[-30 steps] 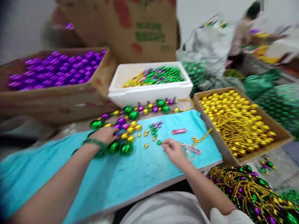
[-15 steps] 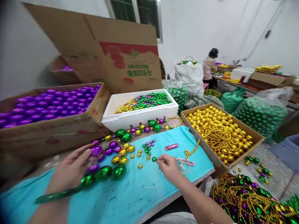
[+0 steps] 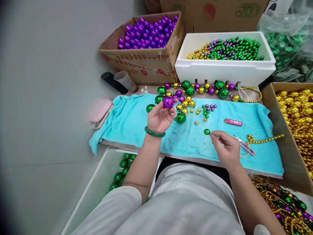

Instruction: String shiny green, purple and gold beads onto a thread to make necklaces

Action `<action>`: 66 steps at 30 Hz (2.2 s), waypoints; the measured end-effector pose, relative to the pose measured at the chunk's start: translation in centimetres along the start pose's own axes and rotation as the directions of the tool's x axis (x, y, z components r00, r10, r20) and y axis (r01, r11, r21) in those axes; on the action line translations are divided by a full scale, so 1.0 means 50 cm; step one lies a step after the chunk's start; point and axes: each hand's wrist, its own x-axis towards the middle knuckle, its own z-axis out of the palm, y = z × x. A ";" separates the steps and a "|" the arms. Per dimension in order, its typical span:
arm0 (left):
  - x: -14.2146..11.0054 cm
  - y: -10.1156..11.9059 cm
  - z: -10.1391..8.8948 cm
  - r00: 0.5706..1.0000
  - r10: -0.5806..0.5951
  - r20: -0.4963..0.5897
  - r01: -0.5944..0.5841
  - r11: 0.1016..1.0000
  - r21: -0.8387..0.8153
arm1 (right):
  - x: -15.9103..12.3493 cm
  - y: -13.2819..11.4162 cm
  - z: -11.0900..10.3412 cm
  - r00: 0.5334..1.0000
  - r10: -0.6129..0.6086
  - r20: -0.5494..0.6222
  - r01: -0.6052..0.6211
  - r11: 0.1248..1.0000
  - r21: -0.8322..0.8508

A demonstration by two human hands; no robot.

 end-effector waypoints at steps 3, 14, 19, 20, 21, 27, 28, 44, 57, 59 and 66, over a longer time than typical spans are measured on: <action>0.003 -0.005 0.001 0.999 -0.005 -0.052 0.004 1.000 -0.023 | 0.000 -0.006 0.003 0.999 -0.038 0.026 0.039 0.998 -0.047; 0.004 -0.030 0.002 0.977 0.032 -0.209 -0.026 0.999 0.033 | -0.009 0.009 0.018 0.999 -0.003 0.049 0.009 0.994 -0.109; 0.000 -0.040 0.000 0.986 0.102 -0.132 -0.088 0.990 0.108 | -0.004 0.001 0.020 0.999 -0.032 0.041 0.038 0.991 -0.130; 0.001 -0.044 -0.001 0.983 0.137 -0.125 -0.119 0.983 0.138 | -0.004 0.000 0.020 0.998 -0.039 0.046 0.045 0.990 -0.136; 0.003 -0.047 -0.002 0.976 0.179 -0.121 -0.157 0.972 0.172 | -0.003 0.000 0.019 0.998 -0.041 0.045 0.047 0.988 -0.145; 0.005 -0.070 0.009 0.947 0.309 -0.092 -0.272 0.919 0.284 | -0.006 0.016 0.014 1.000 -0.006 0.010 0.007 0.986 -0.168; 0.003 -0.073 0.012 0.951 0.297 -0.090 -0.261 0.922 0.288 | -0.006 0.021 0.013 1.000 0.003 0.012 -0.001 0.988 -0.155; -0.012 -0.111 0.046 0.951 0.285 0.119 -0.309 0.868 0.389 | 0.025 0.112 0.031 0.962 0.255 0.101 -0.274 0.917 0.289; 0.003 -0.130 0.069 0.958 0.280 0.063 -0.282 0.874 0.396 | 0.031 0.129 0.030 0.941 0.302 0.152 -0.337 0.853 0.399; 0.007 -0.129 0.071 0.969 0.237 0.065 -0.243 0.885 0.397 | 0.028 0.134 0.023 0.943 0.292 0.160 -0.332 0.852 0.405; 0.018 -0.127 0.066 0.965 0.248 0.085 -0.259 0.854 0.451 | 0.036 0.136 0.015 0.937 0.313 0.156 -0.350 0.860 0.371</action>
